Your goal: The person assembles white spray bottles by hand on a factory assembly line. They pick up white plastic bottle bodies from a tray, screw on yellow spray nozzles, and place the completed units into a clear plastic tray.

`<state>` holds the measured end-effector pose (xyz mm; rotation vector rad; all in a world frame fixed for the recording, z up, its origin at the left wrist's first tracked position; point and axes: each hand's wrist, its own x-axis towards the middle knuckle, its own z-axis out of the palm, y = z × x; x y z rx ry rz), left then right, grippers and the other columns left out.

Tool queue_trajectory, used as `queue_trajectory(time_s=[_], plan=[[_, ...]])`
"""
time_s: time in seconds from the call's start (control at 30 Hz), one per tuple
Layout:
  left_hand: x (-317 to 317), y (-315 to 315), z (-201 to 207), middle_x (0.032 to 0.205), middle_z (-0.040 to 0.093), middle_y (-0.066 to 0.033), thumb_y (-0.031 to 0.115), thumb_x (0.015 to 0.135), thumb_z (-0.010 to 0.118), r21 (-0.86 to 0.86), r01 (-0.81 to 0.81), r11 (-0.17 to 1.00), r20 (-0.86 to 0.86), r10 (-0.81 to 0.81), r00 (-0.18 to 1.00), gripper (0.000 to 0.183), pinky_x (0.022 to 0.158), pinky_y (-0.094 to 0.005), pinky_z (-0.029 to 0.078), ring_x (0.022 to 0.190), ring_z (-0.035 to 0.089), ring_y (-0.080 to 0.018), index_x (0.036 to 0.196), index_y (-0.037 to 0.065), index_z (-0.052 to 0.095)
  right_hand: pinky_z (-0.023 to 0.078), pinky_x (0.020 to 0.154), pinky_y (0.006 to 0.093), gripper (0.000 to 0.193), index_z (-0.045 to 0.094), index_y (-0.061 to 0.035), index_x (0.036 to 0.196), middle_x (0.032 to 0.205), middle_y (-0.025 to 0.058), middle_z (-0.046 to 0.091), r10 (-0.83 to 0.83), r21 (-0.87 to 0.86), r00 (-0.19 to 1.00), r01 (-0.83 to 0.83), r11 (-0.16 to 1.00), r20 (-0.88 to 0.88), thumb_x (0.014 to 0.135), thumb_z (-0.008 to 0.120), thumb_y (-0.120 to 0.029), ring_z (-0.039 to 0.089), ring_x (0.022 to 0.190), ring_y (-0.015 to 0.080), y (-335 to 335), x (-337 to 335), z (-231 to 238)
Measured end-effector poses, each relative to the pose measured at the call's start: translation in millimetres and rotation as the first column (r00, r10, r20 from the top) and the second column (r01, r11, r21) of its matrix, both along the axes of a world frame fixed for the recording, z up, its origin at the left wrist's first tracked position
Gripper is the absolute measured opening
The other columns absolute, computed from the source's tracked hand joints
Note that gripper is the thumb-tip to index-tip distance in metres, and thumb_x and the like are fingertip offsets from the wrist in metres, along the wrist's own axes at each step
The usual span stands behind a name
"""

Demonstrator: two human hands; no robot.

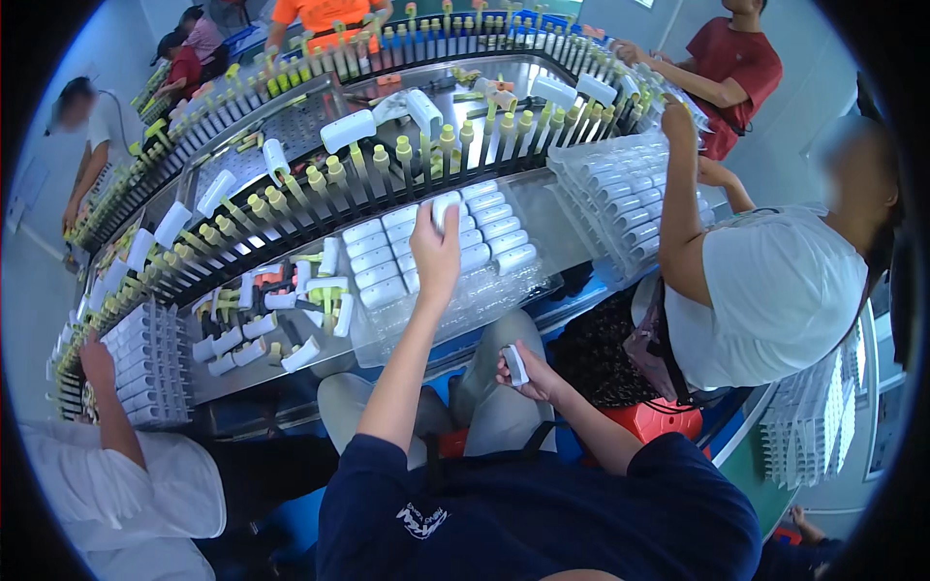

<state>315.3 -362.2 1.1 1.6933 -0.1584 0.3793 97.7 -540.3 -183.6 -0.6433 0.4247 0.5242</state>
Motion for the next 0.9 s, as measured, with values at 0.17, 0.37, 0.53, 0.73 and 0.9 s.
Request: queue_trajectory(time_s=[0.17,0.37,0.53,0.73,0.9], plan=[[65,-12,81,0.095,0.071,-0.0258,0.036,0.104,0.068,-0.046,-0.061,0.997,0.205,0.069,0.976,0.044,0.079,-0.0488,0.052,0.086,0.07,-0.0414,0.115,-0.005,0.059,0.06,0.091,0.0419,0.054,0.06,-0.002,0.121,0.095,0.0094,0.067,-0.005,-0.012,1.0,0.005,1.0,0.003,0.114,0.041,-0.052,0.064,0.083,0.0194,2,0,3],[128,-6,130,0.097,0.073,-0.0316,0.046,0.1,0.07,0.067,-0.172,0.983,0.127,0.162,0.979,0.057,0.087,-0.0528,0.054,0.095,0.072,-0.0493,0.114,-0.009,0.061,0.06,0.091,0.0414,0.055,0.061,-0.0033,0.119,0.096,0.0093,0.067,-0.014,-0.042,0.999,0.016,0.999,0.033,0.114,0.042,-0.054,0.063,0.082,0.0186,5,-1,4],[168,24,145,0.11,0.074,-0.0328,0.041,0.1,0.066,0.578,-0.089,0.811,0.026,0.091,0.996,0.048,0.093,-0.0531,0.058,0.109,0.073,-0.0438,0.107,-0.006,0.071,0.06,0.092,0.0415,0.054,0.061,-0.0025,0.12,0.096,0.0091,0.067,-0.029,-0.036,0.999,0.03,0.999,0.031,0.113,0.045,-0.053,0.063,0.082,0.0187,4,-1,2],[194,64,132,0.108,0.077,-0.0251,0.051,0.099,0.062,0.878,-0.155,0.452,0.147,0.053,0.988,0.052,0.089,-0.0534,0.058,0.102,0.075,-0.0429,0.117,0.003,0.07,0.06,0.091,0.041,0.053,0.061,-0.0022,0.121,0.096,0.0097,0.068,-0.003,-0.012,0.999,0.004,1.0,0.033,0.114,0.044,-0.052,0.064,0.083,0.0191,5,0,4],[169,104,119,0.099,0.077,-0.0227,0.054,0.099,0.062,0.871,-0.288,0.397,0.263,0.117,0.958,0.046,0.083,-0.0559,0.058,0.094,0.075,-0.0447,0.112,0.01,0.067,0.061,0.089,0.0404,0.053,0.06,-0.002,0.122,0.096,0.0098,0.068,-0.046,0.004,0.999,0.046,0.999,0.025,0.114,0.042,-0.051,0.065,0.082,0.0196,4,-2,2]])
